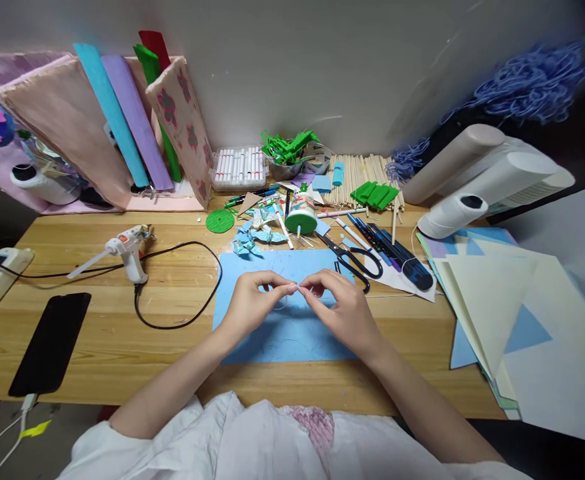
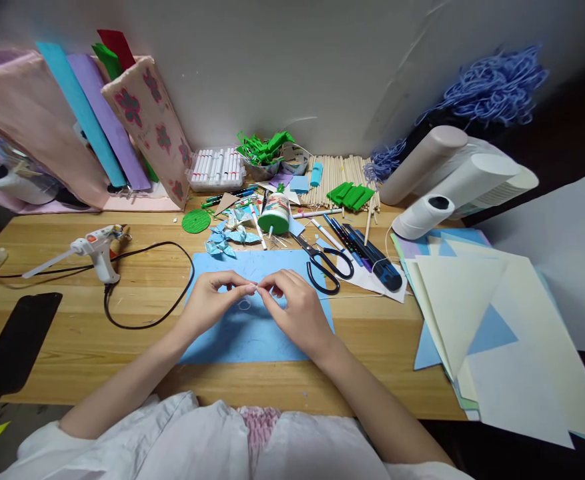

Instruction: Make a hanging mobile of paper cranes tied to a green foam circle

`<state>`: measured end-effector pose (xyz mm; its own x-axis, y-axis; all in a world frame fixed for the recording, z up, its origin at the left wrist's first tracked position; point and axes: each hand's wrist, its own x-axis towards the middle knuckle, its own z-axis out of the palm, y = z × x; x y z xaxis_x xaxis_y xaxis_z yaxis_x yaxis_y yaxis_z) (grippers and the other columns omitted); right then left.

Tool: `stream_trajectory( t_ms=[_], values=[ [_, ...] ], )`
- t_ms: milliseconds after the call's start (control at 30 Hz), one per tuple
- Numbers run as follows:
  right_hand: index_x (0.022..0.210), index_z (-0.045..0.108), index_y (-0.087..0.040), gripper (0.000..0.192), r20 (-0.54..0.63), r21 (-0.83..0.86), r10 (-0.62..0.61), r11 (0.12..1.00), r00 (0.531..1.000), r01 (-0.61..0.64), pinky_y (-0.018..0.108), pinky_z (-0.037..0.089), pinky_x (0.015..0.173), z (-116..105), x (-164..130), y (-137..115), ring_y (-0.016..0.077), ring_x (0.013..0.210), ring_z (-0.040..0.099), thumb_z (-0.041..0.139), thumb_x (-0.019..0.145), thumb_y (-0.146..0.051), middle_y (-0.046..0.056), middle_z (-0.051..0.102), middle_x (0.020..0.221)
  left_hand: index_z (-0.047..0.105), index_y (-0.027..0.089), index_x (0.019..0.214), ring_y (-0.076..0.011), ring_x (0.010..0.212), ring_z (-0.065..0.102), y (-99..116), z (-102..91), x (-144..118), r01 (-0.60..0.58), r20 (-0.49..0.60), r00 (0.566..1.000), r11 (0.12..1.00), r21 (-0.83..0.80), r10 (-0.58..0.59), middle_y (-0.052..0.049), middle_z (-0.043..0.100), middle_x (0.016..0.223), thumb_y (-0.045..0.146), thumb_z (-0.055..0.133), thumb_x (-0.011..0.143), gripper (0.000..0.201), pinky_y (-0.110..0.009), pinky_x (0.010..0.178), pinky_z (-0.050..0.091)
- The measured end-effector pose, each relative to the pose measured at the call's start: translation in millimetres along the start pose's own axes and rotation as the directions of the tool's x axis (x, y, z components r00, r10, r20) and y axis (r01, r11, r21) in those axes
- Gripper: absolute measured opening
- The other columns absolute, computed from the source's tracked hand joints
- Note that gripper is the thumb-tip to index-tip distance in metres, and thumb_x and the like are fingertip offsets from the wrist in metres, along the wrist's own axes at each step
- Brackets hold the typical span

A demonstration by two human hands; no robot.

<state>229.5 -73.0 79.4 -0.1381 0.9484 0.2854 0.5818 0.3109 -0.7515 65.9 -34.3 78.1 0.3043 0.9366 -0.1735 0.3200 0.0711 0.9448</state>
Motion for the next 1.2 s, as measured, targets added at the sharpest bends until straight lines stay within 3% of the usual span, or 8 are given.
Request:
stream_trajectory(
  t_ms=[167, 300, 500, 767, 900, 1000, 1100, 1200],
  values=[
    [0.084, 0.059, -0.017, 0.007, -0.090, 0.020, -0.065, 0.998, 0.994, 0.067, 0.028, 0.042, 0.069, 14, -2, 1, 0.0147, 0.070, 0.052, 0.053, 0.083, -0.013, 0.003, 0.061, 0.075, 0.071, 0.017, 0.070, -0.0167, 0.075, 0.063, -12, 7.0, 1, 0.101, -0.029, 0.993, 0.932, -0.347, -0.118, -0.005, 0.072, 0.077, 0.032, 0.071, 0.065, 0.016, -0.026, 0.071, 0.046],
    [0.085, 0.061, -0.017, 0.007, -0.126, 0.021, -0.065, 0.997, 0.990, 0.068, 0.029, 0.043, 0.068, 20, 0, 1, 0.0152, 0.070, 0.053, 0.054, 0.083, -0.014, 0.004, 0.063, 0.076, 0.071, 0.017, 0.071, -0.0154, 0.077, 0.062, -15, 12.0, 2, 0.071, -0.086, 0.989, 0.897, -0.436, -0.120, -0.003, 0.070, 0.076, 0.030, 0.070, 0.067, 0.014, -0.026, 0.075, 0.044],
    [0.082, 0.066, -0.019, 0.006, -0.148, 0.269, 0.172, 0.955, 0.974, -0.128, 0.026, 0.046, 0.068, 23, 2, 3, 0.0132, 0.069, 0.059, 0.061, 0.079, -0.021, 0.001, 0.067, 0.077, 0.071, 0.018, 0.073, -0.0131, 0.081, 0.059, -7, 12.3, 7, 0.018, -0.143, 0.983, 0.839, -0.544, -0.113, -0.002, 0.069, 0.078, 0.031, 0.070, 0.069, 0.014, -0.024, 0.079, 0.042],
    [0.073, 0.067, -0.018, 0.010, 0.019, 0.567, 0.386, 0.756, 0.922, -0.328, 0.028, 0.050, 0.069, 28, 4, 13, 0.0166, 0.074, 0.063, 0.068, 0.071, -0.028, 0.003, 0.069, 0.076, 0.063, 0.015, 0.073, -0.0091, 0.076, 0.061, 33, 16.2, 23, 0.027, 0.018, 1.000, 0.472, -0.881, -0.024, 0.001, 0.065, 0.071, 0.030, 0.069, 0.072, 0.016, -0.024, 0.086, 0.043],
    [0.073, 0.065, -0.018, 0.008, 0.024, 0.563, 0.359, 0.767, 0.933, -0.309, 0.027, 0.050, 0.070, 25, 2, 16, 0.0159, 0.076, 0.062, 0.067, 0.073, -0.026, 0.002, 0.066, 0.076, 0.061, 0.014, 0.077, -0.0046, 0.064, 0.056, 55, 18.8, 32, 0.066, 0.076, 0.997, 0.336, -0.939, 0.014, 0.004, 0.053, 0.061, 0.019, 0.060, 0.080, 0.006, -0.017, 0.073, 0.047],
    [0.076, 0.061, -0.019, 0.008, -0.115, 0.492, 0.320, 0.841, 0.940, -0.226, 0.026, 0.048, 0.068, 18, -1, 18, 0.0141, 0.074, 0.058, 0.066, 0.074, -0.026, 0.002, 0.062, 0.081, 0.059, 0.012, 0.076, -0.0015, 0.052, 0.046, 67, 19.7, 35, 0.091, 0.111, 0.992, 0.298, -0.950, 0.052, 0.005, 0.047, 0.059, 0.016, 0.056, 0.082, 0.007, -0.011, 0.051, 0.040],
    [0.091, 0.055, -0.021, 0.030, -0.281, 0.447, 0.268, 0.886, 0.922, -0.121, 0.026, 0.048, 0.065, 10, -1, 18, 0.0118, 0.070, 0.054, 0.073, 0.067, -0.027, 0.003, 0.055, 0.095, 0.058, 0.012, 0.076, -0.0007, 0.046, 0.036, 71, 22.8, 37, 0.097, 0.121, 0.991, 0.305, -0.947, 0.062, 0.005, 0.043, 0.059, 0.018, 0.056, 0.082, 0.008, -0.010, 0.043, 0.032],
    [0.112, 0.048, -0.024, 0.052, -0.190, 0.451, 0.218, 0.886, 0.957, -0.112, 0.028, 0.048, 0.067, 6, 3, 15, 0.0118, 0.069, 0.054, 0.072, 0.067, -0.029, 0.005, 0.055, 0.105, 0.058, 0.013, 0.075, -0.0012, 0.045, 0.032, 70, 27.7, 38, 0.098, 0.123, 0.991, 0.342, -0.935, 0.055, 0.005, 0.042, 0.059, 0.020, 0.058, 0.080, 0.008, -0.010, 0.042, 0.030]
  ],
)
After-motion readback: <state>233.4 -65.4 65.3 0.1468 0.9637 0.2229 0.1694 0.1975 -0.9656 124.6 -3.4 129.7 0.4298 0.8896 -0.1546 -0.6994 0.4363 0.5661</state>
